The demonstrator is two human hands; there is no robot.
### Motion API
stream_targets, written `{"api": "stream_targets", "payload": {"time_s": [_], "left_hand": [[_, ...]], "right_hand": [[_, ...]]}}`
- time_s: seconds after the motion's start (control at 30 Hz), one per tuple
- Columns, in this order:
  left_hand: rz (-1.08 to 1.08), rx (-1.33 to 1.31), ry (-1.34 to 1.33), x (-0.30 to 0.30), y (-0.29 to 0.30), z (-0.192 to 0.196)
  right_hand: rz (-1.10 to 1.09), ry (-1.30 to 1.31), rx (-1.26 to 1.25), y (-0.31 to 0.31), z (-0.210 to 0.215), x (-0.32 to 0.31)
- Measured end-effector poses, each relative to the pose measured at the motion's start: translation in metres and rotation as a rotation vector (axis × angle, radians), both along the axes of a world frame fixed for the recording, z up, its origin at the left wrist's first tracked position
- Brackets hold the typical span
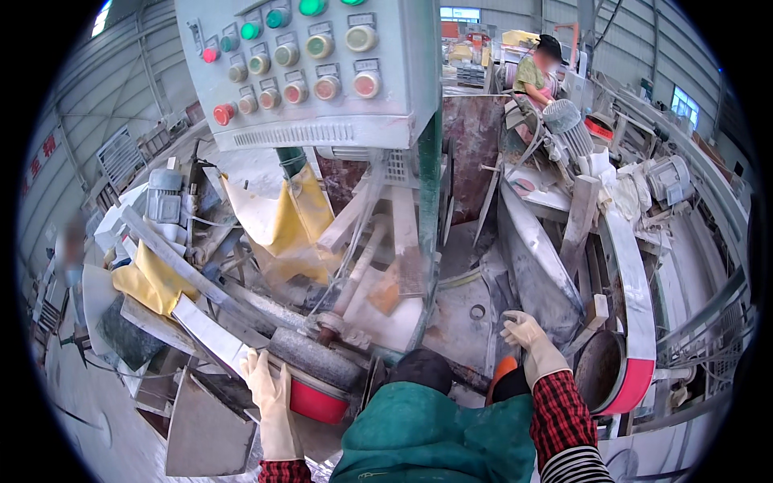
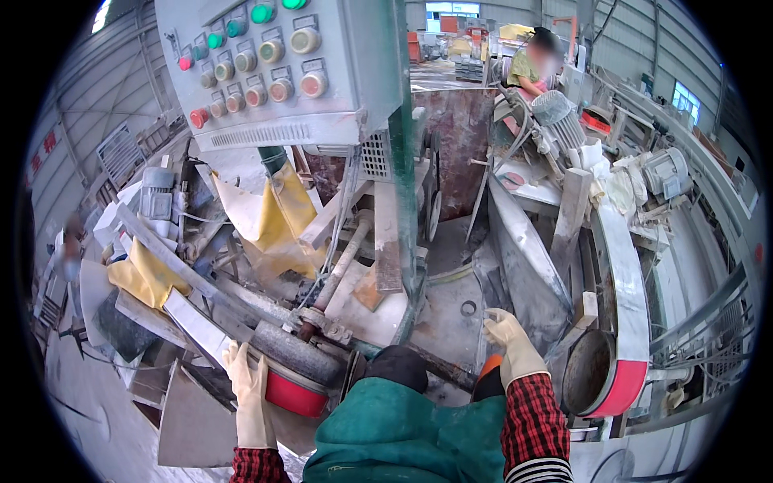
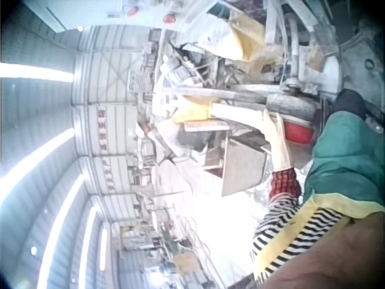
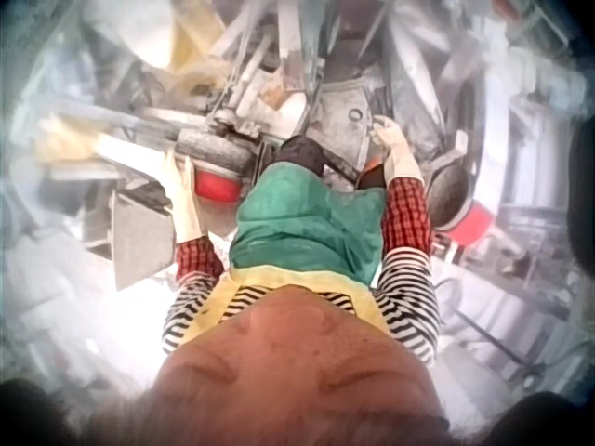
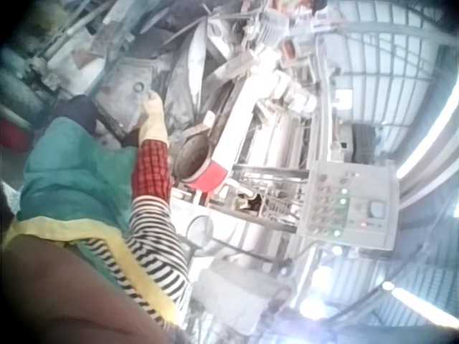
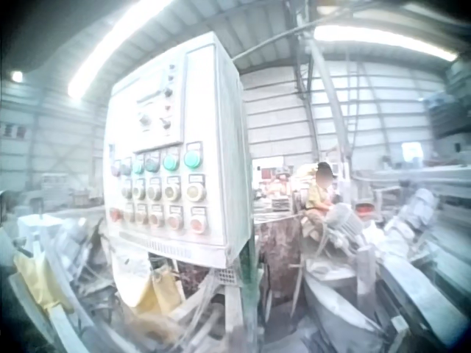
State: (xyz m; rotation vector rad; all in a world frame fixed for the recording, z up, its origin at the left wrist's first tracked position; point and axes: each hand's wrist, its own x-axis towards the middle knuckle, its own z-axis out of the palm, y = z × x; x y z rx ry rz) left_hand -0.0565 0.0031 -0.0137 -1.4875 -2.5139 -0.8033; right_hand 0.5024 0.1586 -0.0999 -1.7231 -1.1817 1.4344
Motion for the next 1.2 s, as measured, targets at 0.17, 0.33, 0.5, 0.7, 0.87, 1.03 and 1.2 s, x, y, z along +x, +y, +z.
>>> {"api": "stream_targets", "payload": {"time_s": [0.17, 0.33, 0.5, 0.7, 0.87, 1.03, 1.2], "left_hand": [[-0.048, 0.061, -0.087, 0.008, -0.009, 0.004], [-0.093, 0.088, -0.219, 0.026, -0.013, 0.012], [-0.334, 0.086, -0.169, 0.081, 0.014, 0.049], [-0.727, 0.056, -0.187, 0.169, 0.09, 0.063], [-0.959, 0.022, -0.246, 0.246, 0.138, 0.058], [-1.162, 0.009, -0.23, 0.3, 0.155, 0.051], [-1.309, 0.075, -0.17, 0.332, 0.171, 0.04]], "right_hand": [[0.004, 0.039, 0.031, -0.002, 0.008, -0.006], [0.043, 0.006, 0.038, 0.003, 0.009, -0.011], [0.066, 0.049, 0.055, 0.009, 0.006, -0.021], [0.05, 0.285, 0.064, 0.011, 0.029, -0.061], [0.1, 0.579, 0.013, -0.006, 0.074, -0.092], [0.136, 0.615, 0.222, -0.013, 0.092, -0.103], [-0.038, 0.629, 0.404, 0.006, 0.054, -0.092]]}}
